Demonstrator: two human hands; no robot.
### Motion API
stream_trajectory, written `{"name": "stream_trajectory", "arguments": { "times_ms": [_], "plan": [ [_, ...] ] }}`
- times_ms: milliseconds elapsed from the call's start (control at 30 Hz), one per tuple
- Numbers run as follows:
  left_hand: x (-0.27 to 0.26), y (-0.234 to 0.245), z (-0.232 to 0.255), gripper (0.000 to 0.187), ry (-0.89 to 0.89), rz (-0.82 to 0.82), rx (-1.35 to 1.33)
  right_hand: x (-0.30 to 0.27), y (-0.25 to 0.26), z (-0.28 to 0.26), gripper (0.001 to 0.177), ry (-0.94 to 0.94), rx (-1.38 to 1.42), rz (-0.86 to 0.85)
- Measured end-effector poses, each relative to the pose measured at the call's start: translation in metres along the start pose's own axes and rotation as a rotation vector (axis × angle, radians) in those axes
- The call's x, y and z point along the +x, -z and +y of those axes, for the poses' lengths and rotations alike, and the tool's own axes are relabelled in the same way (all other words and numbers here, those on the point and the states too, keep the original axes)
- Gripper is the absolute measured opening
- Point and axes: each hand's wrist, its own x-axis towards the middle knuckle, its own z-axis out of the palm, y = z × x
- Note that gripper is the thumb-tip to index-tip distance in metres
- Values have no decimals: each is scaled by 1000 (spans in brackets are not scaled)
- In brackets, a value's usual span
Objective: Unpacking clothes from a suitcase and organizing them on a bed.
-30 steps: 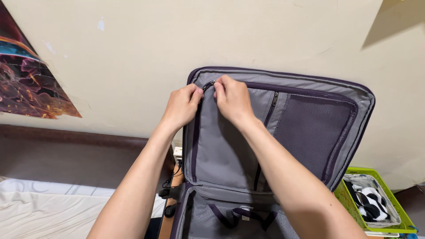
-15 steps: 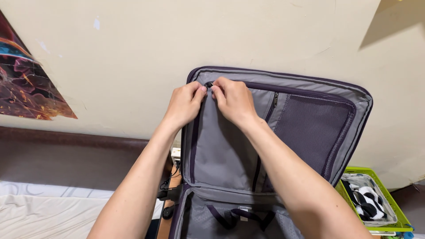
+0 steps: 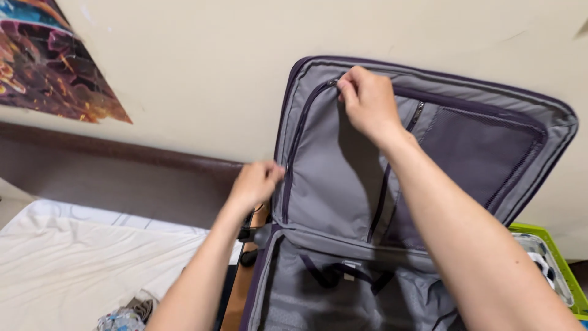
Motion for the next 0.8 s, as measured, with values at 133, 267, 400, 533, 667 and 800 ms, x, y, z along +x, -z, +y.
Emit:
{"name": "stream_trajectory", "arguments": {
  "times_ms": [133, 267, 400, 533, 667, 800],
  "plan": [
    [-64, -34, -39, 25, 193, -59, -5, 2, -4, 4, 13, 18, -7, 12],
    [-106, -51, -42, 26, 376, -73, 21, 0, -6, 0, 13, 10, -3, 9],
    [-105, -50, -29, 28, 451, -135, 152, -2, -6, -3, 13, 13, -6, 41],
    [-61, 7, 67, 34, 87, 8, 373, -8, -4, -13, 15, -30, 11, 51],
    [10, 23, 131, 38, -168, 213, -4, -10, 1, -21, 15, -51, 19, 25],
    [71, 18, 155, 50, -221, 167, -251, -12, 3, -23, 16, -28, -8, 15]
  ]
}}
